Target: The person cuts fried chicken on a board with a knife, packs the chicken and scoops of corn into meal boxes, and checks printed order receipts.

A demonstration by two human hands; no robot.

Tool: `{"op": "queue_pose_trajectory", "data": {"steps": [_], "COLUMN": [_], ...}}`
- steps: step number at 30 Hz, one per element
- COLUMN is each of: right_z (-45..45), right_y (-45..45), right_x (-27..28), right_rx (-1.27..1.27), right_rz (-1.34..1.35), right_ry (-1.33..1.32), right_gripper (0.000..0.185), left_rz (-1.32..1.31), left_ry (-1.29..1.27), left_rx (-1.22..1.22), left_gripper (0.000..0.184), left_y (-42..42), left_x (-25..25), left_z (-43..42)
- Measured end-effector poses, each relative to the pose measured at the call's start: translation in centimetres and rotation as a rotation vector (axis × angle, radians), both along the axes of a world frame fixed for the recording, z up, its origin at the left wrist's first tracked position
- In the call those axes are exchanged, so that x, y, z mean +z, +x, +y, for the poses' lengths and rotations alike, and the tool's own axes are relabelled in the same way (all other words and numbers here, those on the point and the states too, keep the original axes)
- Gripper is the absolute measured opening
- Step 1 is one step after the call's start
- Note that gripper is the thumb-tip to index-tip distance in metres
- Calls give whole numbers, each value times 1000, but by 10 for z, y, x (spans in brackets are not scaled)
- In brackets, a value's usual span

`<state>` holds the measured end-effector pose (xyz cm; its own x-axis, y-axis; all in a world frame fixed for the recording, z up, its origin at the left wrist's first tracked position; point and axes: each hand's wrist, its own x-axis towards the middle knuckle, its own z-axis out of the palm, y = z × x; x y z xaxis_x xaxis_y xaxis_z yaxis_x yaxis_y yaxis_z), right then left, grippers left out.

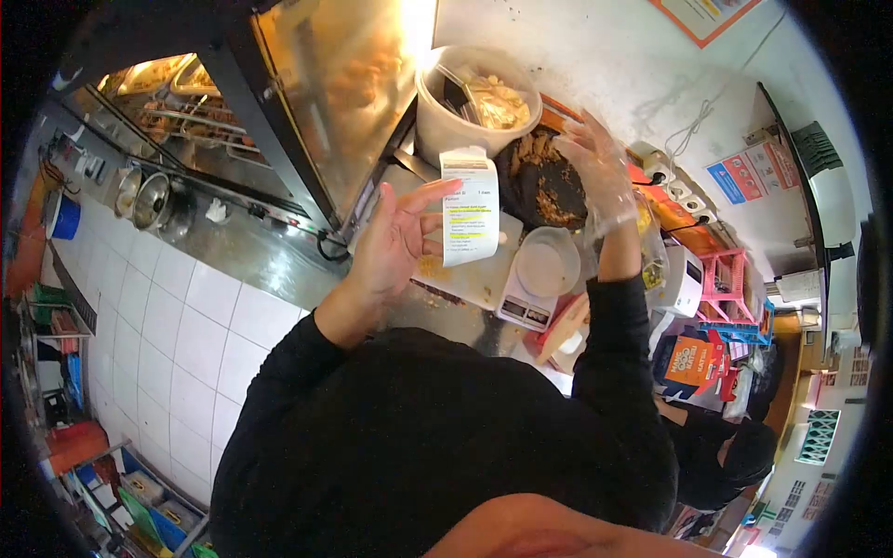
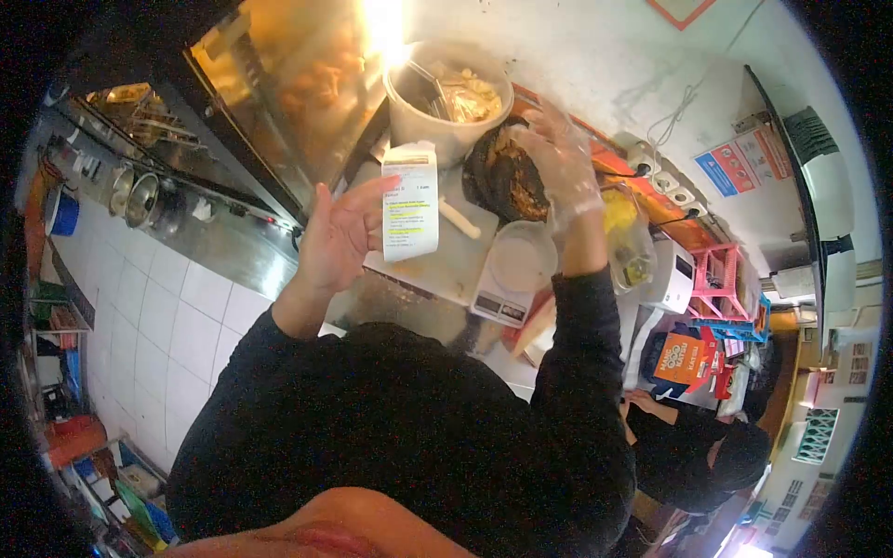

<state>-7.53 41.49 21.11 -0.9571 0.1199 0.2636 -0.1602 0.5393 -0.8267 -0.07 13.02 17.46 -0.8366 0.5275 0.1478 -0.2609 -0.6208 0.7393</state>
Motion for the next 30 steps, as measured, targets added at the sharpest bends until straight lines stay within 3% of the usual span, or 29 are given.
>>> {"op": "queue_pose_trajectory", "data": {"steps": [1,3,4,9,14,16,18,19,20,21,22,24,25,27,30], "right_z": [-12,-28,-43,-110,-139,-143,-125,-108,-109,-97,-102,-102,-102,-112,-100], "right_y": [-14,-68,-90,-149,-157,-180,-257,-292,-290,-281,-290,-278,-270,-270,-261], "right_x": [10,-23,-29,-37,-20,-42,-137,-192,-196,-200,-201,-192,-181,-144,-96], "right_rx": [125,304,342,138,-98,139,502,513,530,578,624,709,615,563,505], "right_rz": [-51,178,159,-241,-484,-425,-395,-436,-479,-192,-404,115,232,-20,-73], "right_ry": [109,291,387,837,791,859,1353,1067,779,929,897,1300,1103,1153,892], "right_gripper": [50,39,40,41,42,27,27,26,25,23,20,18,16,17,20], "left_rz": [11,-14,-48,-64,-96,-65,-199,-180,-174,-183,-194,-118,-122,-120,-116], "left_ry": [-12,-42,-69,-8,-124,-181,-190,-201,-188,-171,-169,-168,-166,-184,-200], "left_rx": [1,34,73,61,-128,-149,-246,-246,-224,-203,-204,-211,-220,-207,-198], "left_gripper": [75,74,74,61,53,54,53,53,50,48,48,48,47,49,50], "left_y": [-6,-17,-22,-47,-56,-55,-59,-66,-68,-66,-66,-69,-69,-67,-60], "left_x": [0,5,7,5,-4,-10,-13,-11,-12,-14,-14,-13,-13,-13,-6], "left_z": [-7,-14,-17,-28,-36,-39,-45,-47,-49,-52,-55,-59,-60,-60,-60]}}
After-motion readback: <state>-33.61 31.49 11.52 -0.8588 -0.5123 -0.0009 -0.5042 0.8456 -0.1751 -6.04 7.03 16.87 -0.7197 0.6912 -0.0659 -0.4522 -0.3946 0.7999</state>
